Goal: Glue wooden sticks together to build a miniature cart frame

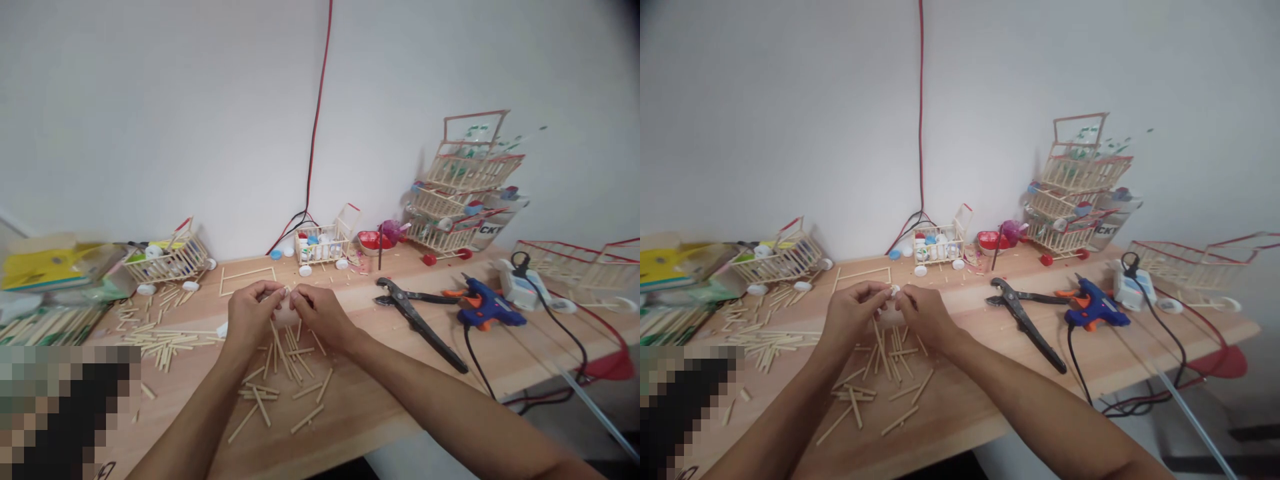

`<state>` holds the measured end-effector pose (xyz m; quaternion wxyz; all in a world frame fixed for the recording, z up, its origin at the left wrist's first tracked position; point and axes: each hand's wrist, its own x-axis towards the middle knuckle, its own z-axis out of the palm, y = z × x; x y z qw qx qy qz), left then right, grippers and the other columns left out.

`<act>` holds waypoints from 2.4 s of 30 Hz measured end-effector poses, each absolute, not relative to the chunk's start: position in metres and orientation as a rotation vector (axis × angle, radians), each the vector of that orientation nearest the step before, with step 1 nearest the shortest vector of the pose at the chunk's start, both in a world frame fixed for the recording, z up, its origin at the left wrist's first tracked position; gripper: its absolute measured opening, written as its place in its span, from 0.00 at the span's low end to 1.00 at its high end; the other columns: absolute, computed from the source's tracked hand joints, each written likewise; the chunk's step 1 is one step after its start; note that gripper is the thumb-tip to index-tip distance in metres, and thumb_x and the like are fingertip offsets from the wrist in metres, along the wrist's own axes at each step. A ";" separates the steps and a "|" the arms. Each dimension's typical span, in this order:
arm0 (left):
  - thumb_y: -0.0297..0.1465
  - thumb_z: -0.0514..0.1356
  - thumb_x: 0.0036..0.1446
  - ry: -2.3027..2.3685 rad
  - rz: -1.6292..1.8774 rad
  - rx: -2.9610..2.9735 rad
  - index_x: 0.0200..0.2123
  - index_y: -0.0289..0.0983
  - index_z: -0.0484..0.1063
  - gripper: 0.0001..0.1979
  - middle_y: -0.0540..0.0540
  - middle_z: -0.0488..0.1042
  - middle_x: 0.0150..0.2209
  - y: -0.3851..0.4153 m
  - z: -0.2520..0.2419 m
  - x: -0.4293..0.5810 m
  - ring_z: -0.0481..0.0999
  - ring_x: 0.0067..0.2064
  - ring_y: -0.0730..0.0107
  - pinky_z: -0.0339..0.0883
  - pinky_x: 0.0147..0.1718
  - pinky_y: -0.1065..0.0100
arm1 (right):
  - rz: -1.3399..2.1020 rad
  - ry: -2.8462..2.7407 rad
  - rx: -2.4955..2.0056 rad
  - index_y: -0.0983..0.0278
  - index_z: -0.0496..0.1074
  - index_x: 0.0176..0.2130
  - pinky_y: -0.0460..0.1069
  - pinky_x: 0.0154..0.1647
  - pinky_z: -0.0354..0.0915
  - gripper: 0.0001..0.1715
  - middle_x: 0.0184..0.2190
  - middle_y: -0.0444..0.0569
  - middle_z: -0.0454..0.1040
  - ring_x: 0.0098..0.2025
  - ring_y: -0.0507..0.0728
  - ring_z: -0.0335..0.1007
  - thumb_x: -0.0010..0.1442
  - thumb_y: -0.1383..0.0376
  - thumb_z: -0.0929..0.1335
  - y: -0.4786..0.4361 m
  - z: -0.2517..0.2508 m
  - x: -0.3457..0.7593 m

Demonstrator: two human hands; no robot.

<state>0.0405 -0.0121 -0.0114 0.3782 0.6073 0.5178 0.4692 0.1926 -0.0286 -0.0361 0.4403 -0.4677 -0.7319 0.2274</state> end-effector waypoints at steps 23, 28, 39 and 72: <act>0.35 0.64 0.43 1.304 1.200 1.526 0.29 0.31 0.77 0.12 0.48 0.75 0.22 -0.013 -0.012 0.043 0.67 0.20 0.75 0.61 0.20 0.73 | 0.547 -1.841 -1.148 0.65 0.66 0.25 0.43 0.30 0.51 0.14 0.22 0.40 0.65 0.27 0.49 0.61 0.62 0.69 0.60 -0.028 -0.038 0.192; 0.35 0.64 0.42 1.312 1.198 1.523 0.29 0.31 0.77 0.13 0.48 0.74 0.22 -0.014 -0.011 0.044 0.67 0.20 0.75 0.61 0.20 0.73 | 0.551 -1.841 -1.146 0.65 0.65 0.26 0.43 0.30 0.51 0.14 0.22 0.40 0.65 0.27 0.49 0.61 0.62 0.69 0.60 -0.028 -0.037 0.192; 0.36 0.64 0.43 1.311 1.181 1.559 0.29 0.31 0.77 0.13 0.48 0.75 0.22 -0.012 -0.012 0.042 0.67 0.20 0.75 0.61 0.19 0.73 | 0.554 -1.862 -1.143 0.65 0.65 0.26 0.43 0.30 0.52 0.13 0.22 0.40 0.65 0.27 0.49 0.61 0.62 0.70 0.60 -0.028 -0.037 0.193; 0.35 0.64 0.42 1.300 1.168 1.550 0.27 0.33 0.77 0.10 0.50 0.73 0.20 -0.011 -0.011 0.041 0.67 0.19 0.75 0.60 0.18 0.73 | 0.566 -1.877 -1.160 0.65 0.66 0.26 0.43 0.30 0.52 0.14 0.22 0.41 0.66 0.27 0.49 0.61 0.62 0.70 0.60 -0.030 -0.036 0.193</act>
